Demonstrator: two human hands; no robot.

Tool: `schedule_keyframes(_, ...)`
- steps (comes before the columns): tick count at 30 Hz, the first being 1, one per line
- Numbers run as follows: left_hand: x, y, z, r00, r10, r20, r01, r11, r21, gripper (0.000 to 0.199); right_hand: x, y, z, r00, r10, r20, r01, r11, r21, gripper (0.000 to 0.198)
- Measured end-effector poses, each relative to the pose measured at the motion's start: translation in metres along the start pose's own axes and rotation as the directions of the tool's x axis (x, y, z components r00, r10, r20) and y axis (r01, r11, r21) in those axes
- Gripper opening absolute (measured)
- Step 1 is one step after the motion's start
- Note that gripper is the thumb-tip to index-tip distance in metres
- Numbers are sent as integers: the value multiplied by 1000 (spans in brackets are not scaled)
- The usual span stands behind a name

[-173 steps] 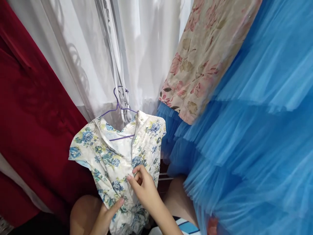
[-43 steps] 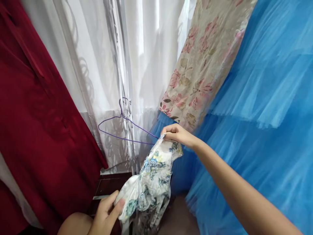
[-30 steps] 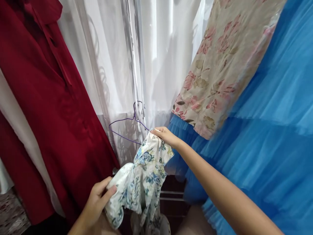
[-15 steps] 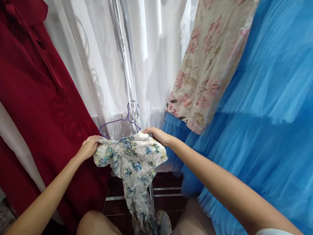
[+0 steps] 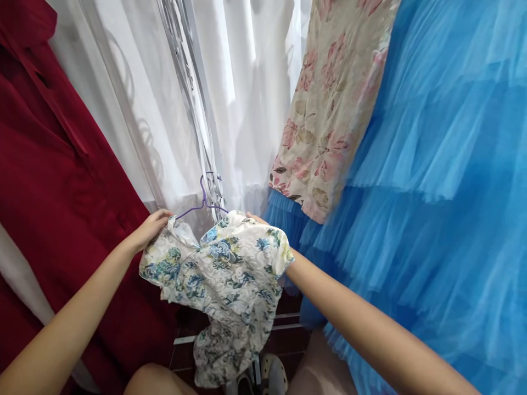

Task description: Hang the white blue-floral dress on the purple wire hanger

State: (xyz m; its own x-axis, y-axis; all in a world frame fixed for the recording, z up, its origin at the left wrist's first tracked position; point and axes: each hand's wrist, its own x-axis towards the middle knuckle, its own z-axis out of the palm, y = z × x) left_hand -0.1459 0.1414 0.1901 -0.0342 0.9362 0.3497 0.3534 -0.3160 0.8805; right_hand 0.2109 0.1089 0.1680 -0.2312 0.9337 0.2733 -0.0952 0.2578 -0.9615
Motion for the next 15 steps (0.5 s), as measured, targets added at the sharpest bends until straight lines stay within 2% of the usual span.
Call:
schedule_keyframes(2,-16,-11,-4,1000,9,16,-9,1000,5,26,-16,4,-13,998,51,45,-55,994,96,57)
schedule_keyframes(4,-35,-26,-8,999,25,32,-25,1000,3,34,-36,10,-25,998,66,17,-68,979,191,65)
schedule_keyframes(6,-54,-40,-10,999,48,18,-49,998,26,37,-56,17,-32,996,56,-70,-36,965,260,58)
schedule_keyframes(8,-69,-50,-12,997,78,-22,-75,991,109,37,-68,19,-34,986,-1,-169,44,966,255,44)
schedule_keyframes(12,-79,-45,-17,980,162,-115,-126,955,267,37,-52,-3,-28,920,-212,-330,275,949,155,28)
schedule_keyframes(15,-72,-33,-17,963,217,-160,-136,903,407,31,-30,-34,-10,891,-285,-352,349,927,134,25)
